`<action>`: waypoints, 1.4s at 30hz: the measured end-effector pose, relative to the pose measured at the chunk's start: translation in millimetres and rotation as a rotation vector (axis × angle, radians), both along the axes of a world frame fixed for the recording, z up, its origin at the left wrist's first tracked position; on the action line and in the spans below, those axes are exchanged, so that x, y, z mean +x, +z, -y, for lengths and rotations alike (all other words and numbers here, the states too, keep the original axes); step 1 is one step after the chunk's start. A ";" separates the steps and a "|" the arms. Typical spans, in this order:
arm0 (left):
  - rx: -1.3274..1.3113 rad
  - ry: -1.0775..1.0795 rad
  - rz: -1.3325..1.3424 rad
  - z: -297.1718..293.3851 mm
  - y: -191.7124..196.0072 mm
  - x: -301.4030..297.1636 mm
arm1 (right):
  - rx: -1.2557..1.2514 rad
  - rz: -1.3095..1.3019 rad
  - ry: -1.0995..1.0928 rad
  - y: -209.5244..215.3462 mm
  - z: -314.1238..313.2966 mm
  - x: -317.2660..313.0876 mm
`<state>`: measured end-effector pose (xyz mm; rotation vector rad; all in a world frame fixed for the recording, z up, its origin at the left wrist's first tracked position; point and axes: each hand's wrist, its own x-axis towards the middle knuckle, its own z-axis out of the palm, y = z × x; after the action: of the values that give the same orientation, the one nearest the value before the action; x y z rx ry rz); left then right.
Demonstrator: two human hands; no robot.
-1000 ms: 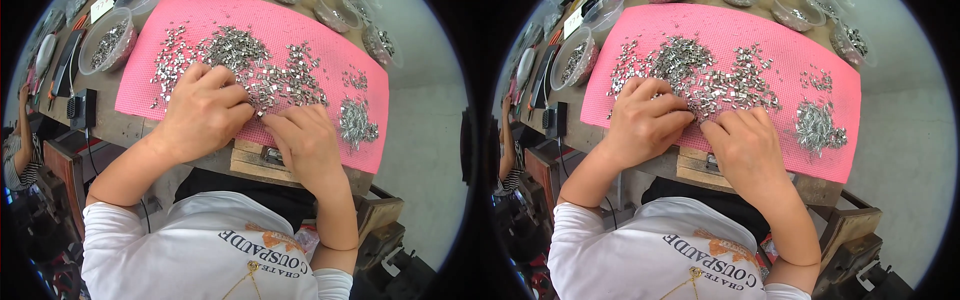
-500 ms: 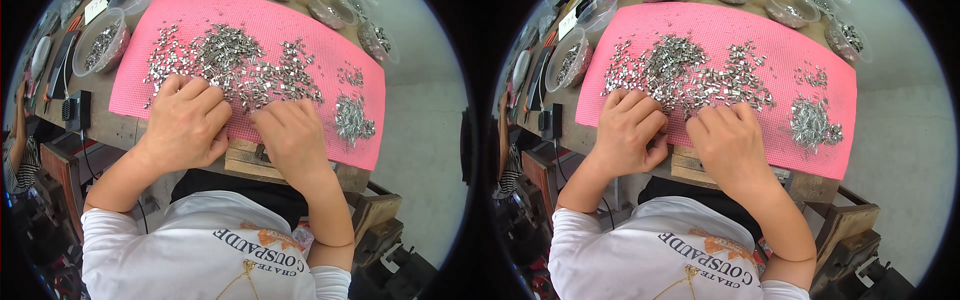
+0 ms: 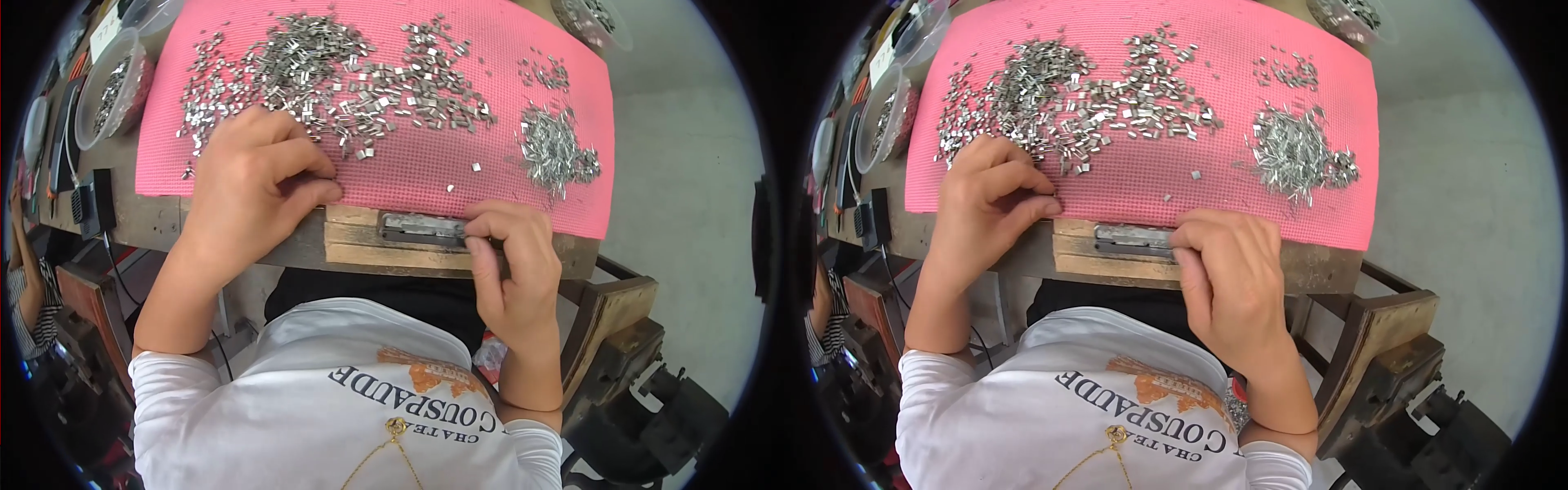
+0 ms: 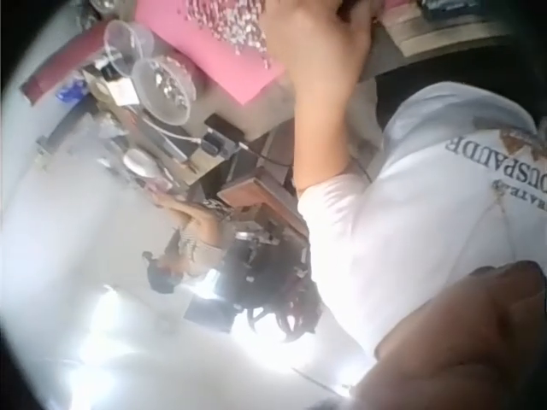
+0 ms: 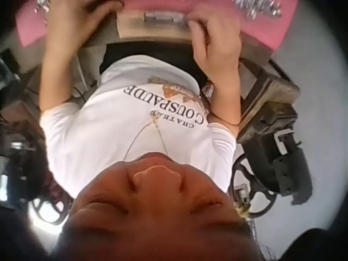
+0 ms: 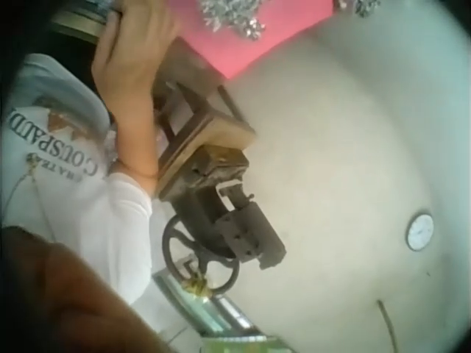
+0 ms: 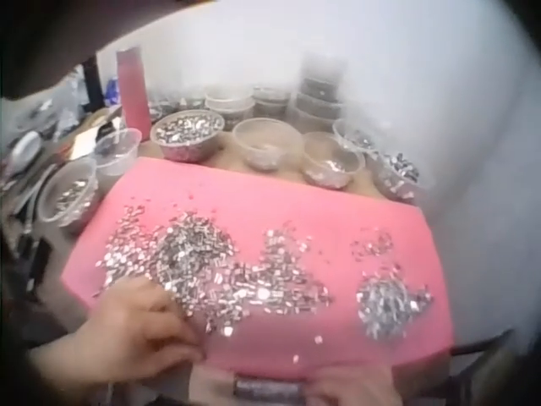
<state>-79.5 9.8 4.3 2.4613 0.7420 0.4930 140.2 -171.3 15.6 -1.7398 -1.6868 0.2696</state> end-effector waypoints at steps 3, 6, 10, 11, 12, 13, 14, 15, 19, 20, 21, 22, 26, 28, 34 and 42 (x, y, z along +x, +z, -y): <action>0.162 -0.016 -0.044 7.9 5.6 -1.1 | 0.014 -0.027 -0.021 -4.2 5.6 -2.0; 0.275 -0.002 -0.099 14.5 8.2 -1.6 | 0.043 -0.024 -0.031 -8.9 5.9 -3.0; 0.312 0.029 -0.091 18.4 4.7 2.1 | 0.072 -0.020 -0.017 -13.3 4.9 -2.6; 0.332 0.043 -0.077 19.7 4.0 4.0 | 0.070 -0.021 -0.023 -13.2 5.3 -2.4; 0.332 0.040 -0.080 22.2 4.1 6.2 | 0.064 -0.018 -0.023 -12.3 5.0 -2.3; 0.253 0.018 0.010 26.0 4.7 9.8 | 0.058 -0.016 -0.022 -11.9 4.8 -2.1; 0.174 -0.004 0.099 30.2 5.1 13.7 | 0.058 -0.018 -0.025 -12.2 4.9 -2.0; 0.094 -0.038 0.141 35.3 3.8 17.8 | 0.062 -0.013 -0.026 -12.5 4.8 -2.0; -0.038 -0.113 0.216 56.0 -0.4 34.0 | 0.063 0.014 -0.025 -12.8 3.9 -2.7; -0.038 -0.113 0.212 58.3 -1.8 36.3 | 0.064 0.010 -0.025 -12.8 2.8 -3.1; -0.032 -0.117 0.218 60.3 -4.5 39.3 | 0.075 0.027 -0.021 -13.1 1.9 -3.4; -0.026 -0.121 0.223 61.9 -7.1 41.7 | 0.086 0.044 -0.017 -13.7 1.3 -3.7; 0.009 -0.130 0.230 65.1 -13.0 45.9 | 0.153 0.100 -0.010 -20.0 3.6 -3.4; 0.050 -0.130 0.220 65.7 -12.7 47.3 | 0.113 0.123 0.062 -13.1 5.6 0.8; 0.237 -0.130 0.190 66.6 -11.7 53.0 | 0.150 -0.052 0.006 -19.4 8.1 5.9; 0.338 -0.185 0.047 66.4 8.5 48.6 | 0.144 -0.042 -0.004 -14.3 6.5 6.5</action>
<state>-31.0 -56.6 12.9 2.7842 0.4334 0.6468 146.7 -177.7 1.3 -1.6207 -1.6311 0.1763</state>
